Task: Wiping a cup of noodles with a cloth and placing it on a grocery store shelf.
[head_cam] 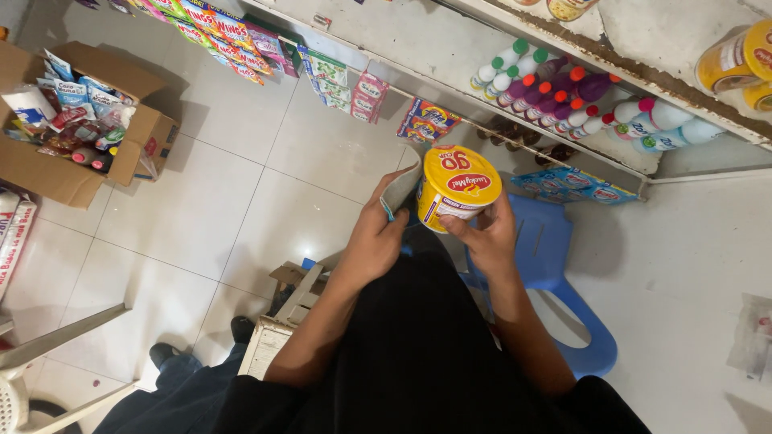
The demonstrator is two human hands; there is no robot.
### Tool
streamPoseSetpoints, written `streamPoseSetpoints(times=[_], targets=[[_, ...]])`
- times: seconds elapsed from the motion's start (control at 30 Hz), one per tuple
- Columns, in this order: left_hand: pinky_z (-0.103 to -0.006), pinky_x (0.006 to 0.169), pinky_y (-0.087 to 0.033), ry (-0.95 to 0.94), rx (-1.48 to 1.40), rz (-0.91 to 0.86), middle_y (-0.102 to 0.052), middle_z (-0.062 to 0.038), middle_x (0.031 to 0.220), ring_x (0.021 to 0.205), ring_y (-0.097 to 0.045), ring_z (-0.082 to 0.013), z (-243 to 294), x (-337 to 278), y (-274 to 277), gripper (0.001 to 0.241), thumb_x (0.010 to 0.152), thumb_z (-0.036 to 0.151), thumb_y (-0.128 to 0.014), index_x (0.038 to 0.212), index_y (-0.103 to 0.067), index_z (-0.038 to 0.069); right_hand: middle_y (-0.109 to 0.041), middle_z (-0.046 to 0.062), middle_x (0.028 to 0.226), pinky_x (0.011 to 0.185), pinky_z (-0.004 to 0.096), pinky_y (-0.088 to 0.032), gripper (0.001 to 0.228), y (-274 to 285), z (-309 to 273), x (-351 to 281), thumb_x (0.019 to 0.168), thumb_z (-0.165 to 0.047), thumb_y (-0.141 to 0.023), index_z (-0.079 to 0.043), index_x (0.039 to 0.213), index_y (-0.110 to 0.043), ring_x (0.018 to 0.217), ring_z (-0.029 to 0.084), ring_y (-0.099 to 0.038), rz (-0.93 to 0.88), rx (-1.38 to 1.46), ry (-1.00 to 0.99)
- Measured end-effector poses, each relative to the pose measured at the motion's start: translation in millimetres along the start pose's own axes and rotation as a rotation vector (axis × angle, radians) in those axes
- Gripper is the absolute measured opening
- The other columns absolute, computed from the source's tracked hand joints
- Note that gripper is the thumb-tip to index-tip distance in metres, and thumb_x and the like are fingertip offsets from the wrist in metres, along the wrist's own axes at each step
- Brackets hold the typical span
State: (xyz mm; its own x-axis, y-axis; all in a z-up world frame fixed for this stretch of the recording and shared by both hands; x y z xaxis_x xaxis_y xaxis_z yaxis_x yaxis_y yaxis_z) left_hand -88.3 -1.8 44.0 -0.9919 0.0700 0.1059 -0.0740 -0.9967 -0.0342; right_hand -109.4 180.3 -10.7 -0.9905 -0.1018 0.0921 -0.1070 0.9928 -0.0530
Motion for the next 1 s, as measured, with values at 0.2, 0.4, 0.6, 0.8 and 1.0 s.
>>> streamPoseSetpoints(times=[0.2, 0.4, 0.6, 0.8, 1.0], targets=[[-0.0543, 0.117, -0.036, 0.027, -0.011, 0.012, -0.055, -0.024, 0.14, 0.138, -0.048, -0.0384, -18, -3, 0, 0.056, 0.086, -0.013, -0.047, 0.141, -0.054, -0.007, -0.065, 0.013, 0.117, 0.105, 0.038, -0.046, 0.071, 2, 0, -3, 0.071, -0.007, -0.092, -0.002, 0.128, -0.051, 0.115, 0.021, -0.062, 0.021, 0.01, 0.007], [-0.0567, 0.119, -0.031, 0.075, -0.111, 0.026, -0.054, -0.028, 0.141, 0.141, -0.043, -0.0392, -32, -6, -3, 0.058, 0.085, -0.014, -0.048, 0.143, -0.051, -0.008, -0.066, 0.01, 0.114, 0.101, 0.035, -0.047, 0.069, 0, -2, -6, 0.071, -0.009, -0.092, -0.004, 0.127, -0.051, 0.112, 0.018, -0.062, 0.037, -0.004, -0.01], [-0.0507, 0.115, -0.038, 0.216, -0.116, 0.029, -0.064, -0.014, 0.137, 0.133, -0.054, -0.0231, -83, -23, -5, 0.049, 0.093, -0.001, -0.054, 0.142, -0.061, 0.005, -0.065, 0.014, 0.115, 0.099, 0.036, -0.049, 0.071, -2, -9, -4, 0.069, -0.006, -0.094, -0.003, 0.126, -0.051, 0.111, 0.021, -0.064, 0.048, -0.032, 0.019], [-0.056, 0.115, -0.036, 0.213, -0.142, 0.004, -0.059, -0.033, 0.135, 0.131, -0.051, -0.0368, -27, -8, -12, 0.05, 0.095, -0.001, -0.05, 0.144, -0.052, -0.008, -0.057, 0.011, 0.124, 0.106, 0.036, -0.042, 0.077, 1, -9, 0, 0.073, -0.006, -0.092, -0.002, 0.135, -0.046, 0.117, 0.016, -0.054, 0.124, -0.125, 0.127], [-0.0483, 0.101, -0.048, 0.349, -0.242, 0.088, -0.071, -0.009, 0.117, 0.1, -0.061, -0.0156, -74, -14, -4, 0.041, 0.1, 0.018, -0.062, 0.14, -0.065, 0.012, -0.045, 0.011, 0.135, 0.114, 0.037, -0.039, 0.09, -7, -46, 4, 0.074, -0.011, -0.093, 0.0, 0.146, -0.04, 0.129, 0.02, -0.05, 0.03, -0.07, 0.261]])
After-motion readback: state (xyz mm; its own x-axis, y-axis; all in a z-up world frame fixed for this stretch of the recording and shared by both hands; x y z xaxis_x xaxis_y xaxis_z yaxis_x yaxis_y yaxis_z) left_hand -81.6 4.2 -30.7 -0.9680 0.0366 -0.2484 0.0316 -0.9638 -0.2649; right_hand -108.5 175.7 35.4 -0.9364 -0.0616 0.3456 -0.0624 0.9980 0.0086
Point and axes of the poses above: each hand's wrist, its own x-axis towards the middle knuckle, its own y-axis out of the back of the hand, z = x × y, the point moved 8 cm from there along x, towards the middle knuckle
